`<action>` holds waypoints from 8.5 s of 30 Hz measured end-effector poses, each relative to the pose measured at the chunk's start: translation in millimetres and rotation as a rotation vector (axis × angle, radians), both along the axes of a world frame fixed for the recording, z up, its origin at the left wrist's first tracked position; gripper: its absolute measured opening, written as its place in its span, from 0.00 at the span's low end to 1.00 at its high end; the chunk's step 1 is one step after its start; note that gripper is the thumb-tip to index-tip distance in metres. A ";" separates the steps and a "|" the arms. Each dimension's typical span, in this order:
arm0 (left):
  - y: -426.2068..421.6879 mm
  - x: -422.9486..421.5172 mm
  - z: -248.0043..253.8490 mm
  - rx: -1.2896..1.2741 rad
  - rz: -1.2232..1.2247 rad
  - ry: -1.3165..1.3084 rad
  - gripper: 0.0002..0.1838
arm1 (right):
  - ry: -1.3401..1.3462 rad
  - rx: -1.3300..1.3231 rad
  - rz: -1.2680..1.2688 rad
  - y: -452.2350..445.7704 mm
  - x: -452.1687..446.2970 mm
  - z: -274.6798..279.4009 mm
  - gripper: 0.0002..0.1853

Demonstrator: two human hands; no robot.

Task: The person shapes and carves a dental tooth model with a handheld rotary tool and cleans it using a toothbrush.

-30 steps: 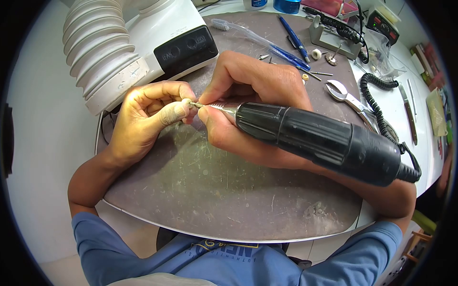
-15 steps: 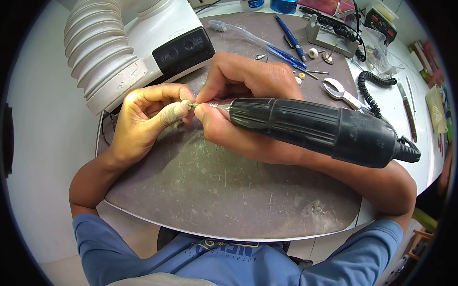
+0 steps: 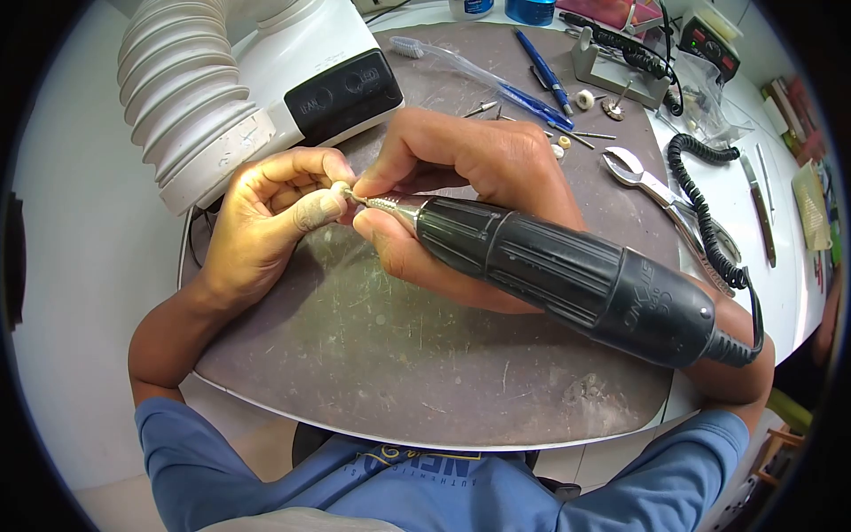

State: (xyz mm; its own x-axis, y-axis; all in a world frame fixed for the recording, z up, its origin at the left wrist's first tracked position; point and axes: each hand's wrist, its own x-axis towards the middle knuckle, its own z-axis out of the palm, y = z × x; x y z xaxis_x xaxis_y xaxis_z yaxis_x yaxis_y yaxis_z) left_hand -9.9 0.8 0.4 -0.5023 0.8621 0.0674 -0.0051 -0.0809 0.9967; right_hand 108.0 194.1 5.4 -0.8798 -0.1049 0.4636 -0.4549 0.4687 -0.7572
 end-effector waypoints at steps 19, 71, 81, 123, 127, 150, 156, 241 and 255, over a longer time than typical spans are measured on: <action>1.0 -2.5 -1.6 0.014 -0.036 0.041 0.10 | -0.053 -0.089 -0.078 -6.1 4.6 10.9 0.08; 1.3 -1.1 1.7 -0.028 -0.048 0.031 0.10 | -0.188 -0.225 -0.089 -8.0 5.8 13.3 0.07; 0.7 -0.7 0.0 -0.020 -0.045 0.050 0.11 | -0.101 -0.185 -0.054 -7.5 3.4 10.4 0.07; 1.7 2.6 3.1 -0.042 -0.028 0.039 0.10 | -0.257 -0.151 -0.053 -2.5 6.2 16.0 0.08; 1.2 1.0 2.1 -0.044 -0.042 0.042 0.10 | -0.209 -0.182 -0.050 -5.7 4.6 11.0 0.08; 3.0 -1.7 2.0 -0.018 -0.063 0.005 0.09 | -0.009 -0.145 0.009 -1.8 0.8 1.2 0.09; 2.7 1.2 3.1 -0.010 -0.037 0.009 0.09 | -0.027 -0.128 -0.013 -4.0 2.3 3.9 0.07; 2.3 -0.5 1.6 0.005 -0.039 -0.011 0.09 | -0.129 -0.125 -0.067 -0.8 4.3 9.9 0.09; 4.3 -4.9 1.4 0.032 -0.024 0.056 0.10 | -0.033 -0.432 -0.203 4.7 -6.6 -0.8 0.10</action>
